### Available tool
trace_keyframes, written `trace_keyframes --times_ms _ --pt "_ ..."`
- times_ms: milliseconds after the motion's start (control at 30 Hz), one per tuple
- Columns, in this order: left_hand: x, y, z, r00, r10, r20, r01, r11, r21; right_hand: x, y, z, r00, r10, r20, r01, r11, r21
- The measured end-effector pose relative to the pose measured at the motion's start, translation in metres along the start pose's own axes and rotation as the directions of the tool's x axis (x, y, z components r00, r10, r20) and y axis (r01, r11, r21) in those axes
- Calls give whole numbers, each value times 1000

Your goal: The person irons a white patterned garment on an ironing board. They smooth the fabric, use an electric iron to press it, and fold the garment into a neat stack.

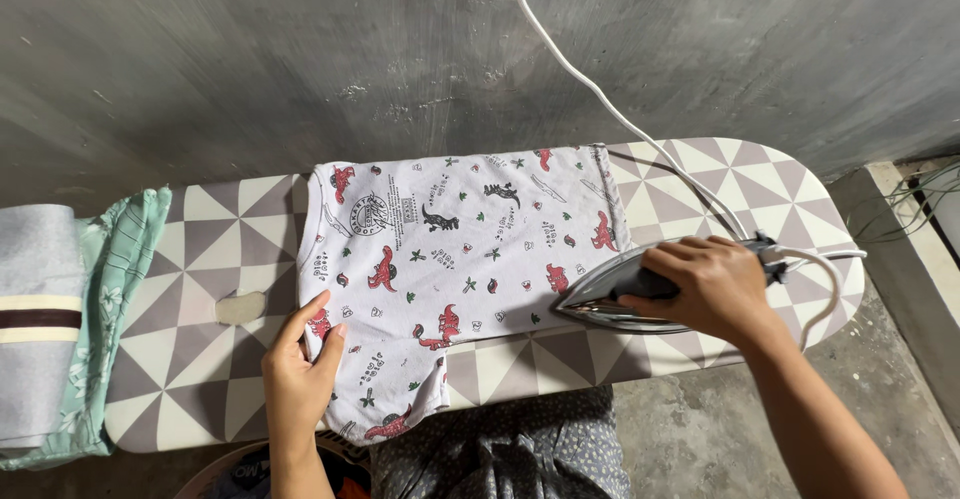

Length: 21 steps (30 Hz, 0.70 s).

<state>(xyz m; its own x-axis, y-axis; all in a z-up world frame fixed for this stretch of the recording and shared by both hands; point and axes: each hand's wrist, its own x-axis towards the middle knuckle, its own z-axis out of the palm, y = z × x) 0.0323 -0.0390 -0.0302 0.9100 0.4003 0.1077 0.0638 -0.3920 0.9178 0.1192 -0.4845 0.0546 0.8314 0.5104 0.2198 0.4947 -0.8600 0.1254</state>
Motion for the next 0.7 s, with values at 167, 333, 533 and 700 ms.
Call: trace_keyframes --times_ms 167,333,533,700 --pt "1 -6 -1 1000 -4 8 5 999 -36 25 -43 10 990 -137 -24 138 990 35" --pt "1 -8 -1 1000 19 12 -18 996 -86 64 -100 7 981 -196 10 195 978 70" --pt "0 -5 -1 993 121 -9 -121 993 -14 89 -134 7 972 -230 -54 233 971 50" --pt "-2 -1 -3 986 162 -31 -154 971 180 93 -118 27 965 -236 -114 239 971 12"
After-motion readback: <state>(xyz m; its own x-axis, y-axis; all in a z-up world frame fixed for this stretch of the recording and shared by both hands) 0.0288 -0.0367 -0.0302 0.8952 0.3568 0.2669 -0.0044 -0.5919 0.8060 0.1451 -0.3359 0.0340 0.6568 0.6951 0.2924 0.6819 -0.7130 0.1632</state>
